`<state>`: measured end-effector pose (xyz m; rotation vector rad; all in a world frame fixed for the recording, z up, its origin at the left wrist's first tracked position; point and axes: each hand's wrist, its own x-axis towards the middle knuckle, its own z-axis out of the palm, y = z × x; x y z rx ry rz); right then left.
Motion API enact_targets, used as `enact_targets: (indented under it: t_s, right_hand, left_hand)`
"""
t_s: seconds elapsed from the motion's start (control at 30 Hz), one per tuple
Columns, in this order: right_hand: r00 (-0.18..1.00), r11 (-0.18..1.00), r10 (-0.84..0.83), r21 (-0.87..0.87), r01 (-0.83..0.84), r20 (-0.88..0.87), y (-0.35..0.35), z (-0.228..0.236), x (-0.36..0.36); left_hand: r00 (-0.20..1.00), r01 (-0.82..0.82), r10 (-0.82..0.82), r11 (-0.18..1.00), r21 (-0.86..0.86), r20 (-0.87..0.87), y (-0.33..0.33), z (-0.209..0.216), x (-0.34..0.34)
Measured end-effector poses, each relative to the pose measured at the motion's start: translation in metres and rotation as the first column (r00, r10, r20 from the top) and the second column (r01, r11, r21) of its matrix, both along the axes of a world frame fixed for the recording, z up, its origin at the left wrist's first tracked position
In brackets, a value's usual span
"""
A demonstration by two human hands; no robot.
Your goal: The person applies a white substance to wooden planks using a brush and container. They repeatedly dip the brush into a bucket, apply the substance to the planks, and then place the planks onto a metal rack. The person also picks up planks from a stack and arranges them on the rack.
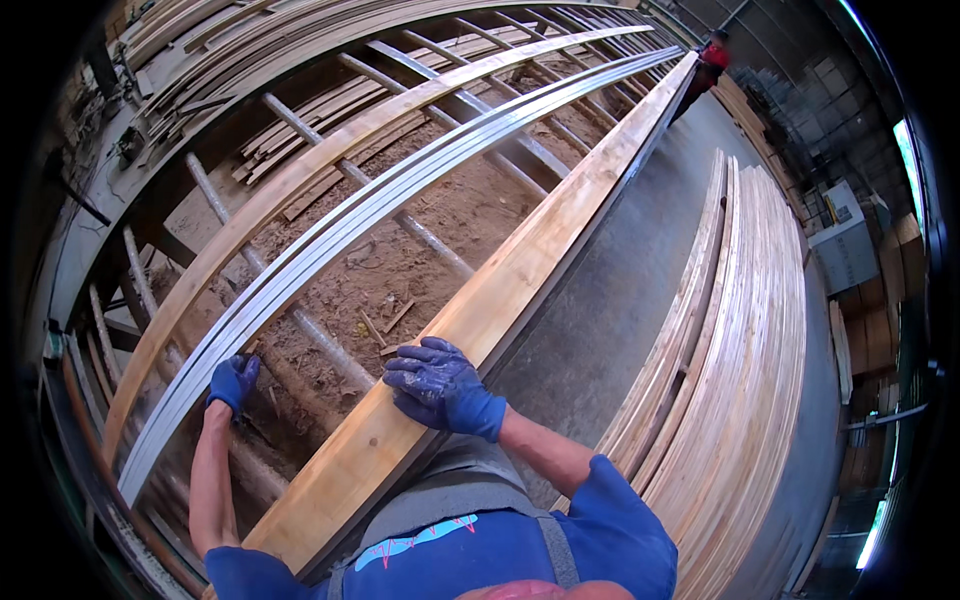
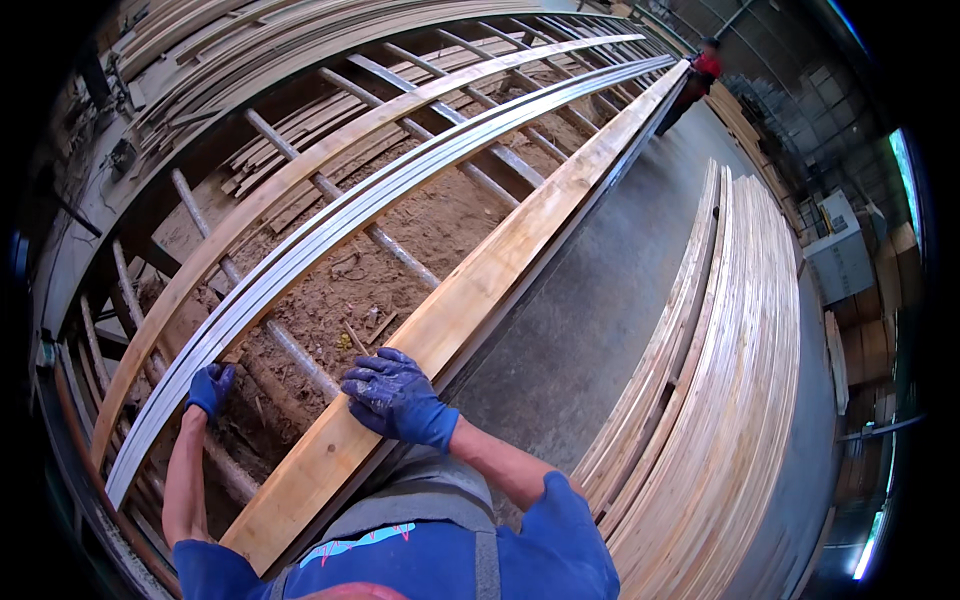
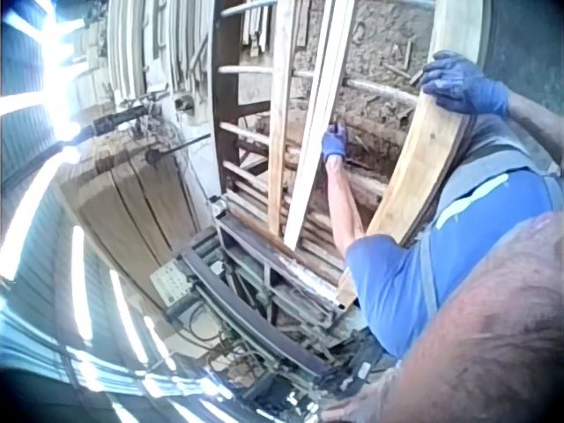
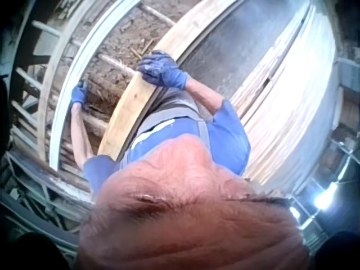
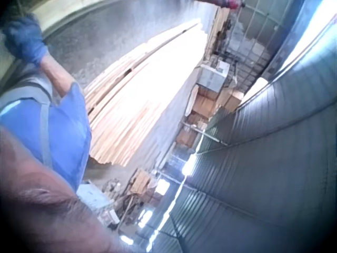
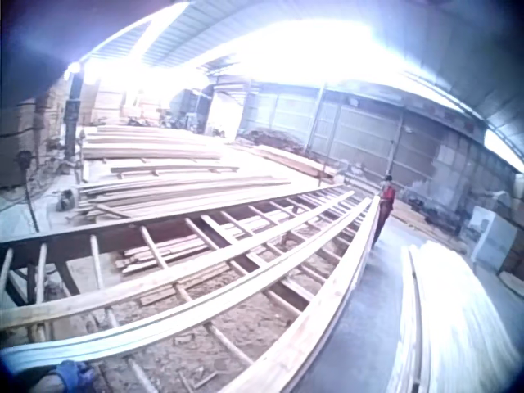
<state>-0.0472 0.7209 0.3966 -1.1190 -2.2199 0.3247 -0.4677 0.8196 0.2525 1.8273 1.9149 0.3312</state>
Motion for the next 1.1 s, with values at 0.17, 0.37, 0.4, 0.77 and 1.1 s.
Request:
enact_targets:
  t_s: [0.17,0.37,0.4,0.77,1.1]
  right_hand:
    - [0.999,1.000,-0.005,0.017,0.004,0.049,-0.003,0.001,0.007]
    - [0.996,0.998,0.064,0.004,-0.064,0.059,0.006,0.010,0.004]
    - [0.993,0.995,0.103,-0.007,-0.103,0.064,0.007,0.010,-0.004]
    - [0.924,0.953,0.302,-0.053,-0.298,0.234,-0.025,0.006,0.007]
    - [0.841,0.873,0.473,-0.010,-0.488,0.262,-0.014,0.005,0.025]
  left_hand:
    - [0.995,0.039,-0.039,0.999,0.008,0.091,0.008,-0.014,0.005]
    - [0.969,0.247,-0.243,0.960,-0.133,0.049,0.001,0.009,-0.001]
    - [0.957,0.283,-0.289,0.943,-0.177,-0.009,-0.006,0.038,0.007]
    - [0.979,0.178,-0.125,0.915,0.363,-0.164,-0.205,0.196,0.134]
    - [0.915,-0.402,0.374,0.802,0.441,0.153,-0.340,0.167,0.213]
